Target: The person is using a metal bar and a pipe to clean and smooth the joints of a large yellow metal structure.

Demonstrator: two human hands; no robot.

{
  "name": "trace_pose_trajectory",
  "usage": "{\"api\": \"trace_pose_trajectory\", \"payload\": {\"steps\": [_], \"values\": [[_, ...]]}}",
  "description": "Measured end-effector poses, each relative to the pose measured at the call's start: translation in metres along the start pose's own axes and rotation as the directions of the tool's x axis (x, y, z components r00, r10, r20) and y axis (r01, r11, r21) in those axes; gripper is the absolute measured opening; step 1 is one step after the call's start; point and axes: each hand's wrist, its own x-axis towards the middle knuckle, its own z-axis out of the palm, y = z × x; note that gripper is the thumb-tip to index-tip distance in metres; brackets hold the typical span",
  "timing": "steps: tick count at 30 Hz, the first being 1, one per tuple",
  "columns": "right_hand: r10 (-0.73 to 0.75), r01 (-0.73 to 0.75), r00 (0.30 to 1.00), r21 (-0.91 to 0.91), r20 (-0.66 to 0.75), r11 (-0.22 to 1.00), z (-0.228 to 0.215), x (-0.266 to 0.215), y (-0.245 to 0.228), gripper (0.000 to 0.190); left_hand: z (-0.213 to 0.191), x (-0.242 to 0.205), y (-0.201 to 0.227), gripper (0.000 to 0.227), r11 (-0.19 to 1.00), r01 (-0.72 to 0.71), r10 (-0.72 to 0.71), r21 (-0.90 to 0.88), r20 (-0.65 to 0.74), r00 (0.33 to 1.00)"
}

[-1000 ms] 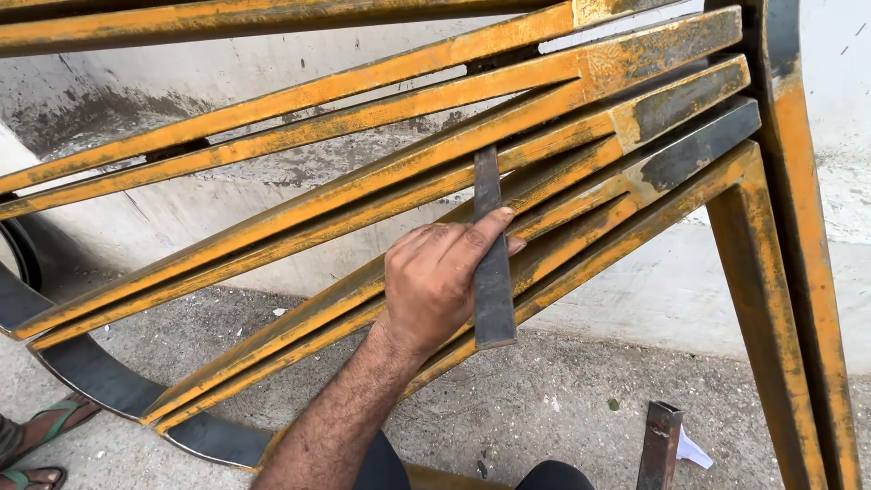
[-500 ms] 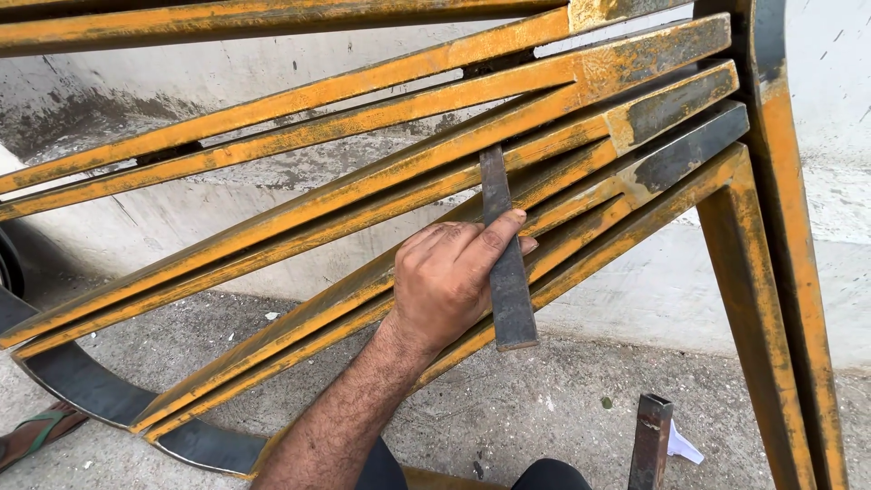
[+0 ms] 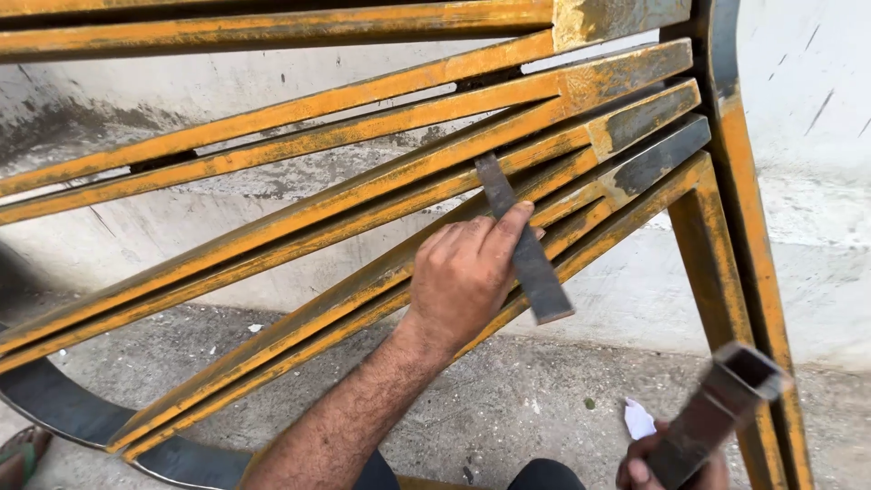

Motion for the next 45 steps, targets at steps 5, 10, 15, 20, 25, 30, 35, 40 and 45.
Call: {"api": "trace_pose_trajectory", "payload": {"steps": [5, 10, 15, 20, 25, 30, 35, 40, 45], "values": [[-0.283, 0.308, 0.951, -0.389, 0.123, 0.868, 0.128, 0.1, -0.156, 0.045, 0.002, 0.004, 0.0, 0.034, 0.99, -0.103, 0.096, 0.095, 0.071, 0.993], [-0.172, 0.216, 0.975, -0.422, 0.14, 0.88, 0.135, 0.108, -0.192, 0.042, 0.001, 0.012, 0.001, 0.028, 0.989, -0.122, 0.117, 0.078, 0.07, 0.991], [-0.1, 0.119, 0.992, -0.288, 0.079, 0.95, 0.115, 0.105, -0.188, 0.046, 0.003, 0.015, 0.001, 0.027, 0.991, -0.125, 0.126, 0.046, -0.017, 0.992], [-0.074, 0.021, 0.994, -0.512, -0.082, 0.859, 0.09, 0.091, -0.166, 0.041, -0.001, 0.025, -0.009, 0.02, 0.994, -0.093, 0.095, 0.052, -0.047, 0.994], [0.099, -0.045, 0.994, -0.672, 0.043, 0.739, -0.003, 0.107, -0.235, 0.03, 0.013, 0.019, -0.008, 0.02, 0.993, -0.12, 0.12, -0.015, -0.015, 0.993], [0.029, 0.045, 0.993, -0.608, 0.112, 0.793, -0.07, 0.111, -0.163, 0.026, -0.012, -0.02, -0.026, 0.026, 0.985, -0.137, 0.13, -0.107, -0.063, 0.989], [0.014, 0.063, 0.991, -0.542, 0.137, 0.838, -0.011, 0.062, -0.125, 0.037, -0.058, -0.088, -0.026, 0.03, 0.904, 0.089, -0.19, -0.418, -0.205, 0.96], [0.204, -0.225, 0.969, -0.154, -0.141, 0.962, 0.036, 0.039, -0.132, 0.052, -0.06, -0.112, -0.02, 0.024, 0.722, 0.349, -0.481, -0.597, -0.072, 0.874], [0.219, -0.228, 0.96, -0.03, -0.174, 0.973, 0.025, 0.006, -0.081, 0.048, -0.078, -0.085, -0.007, 0.025, 0.685, 0.343, -0.484, -0.643, -0.049, 0.874]]}}
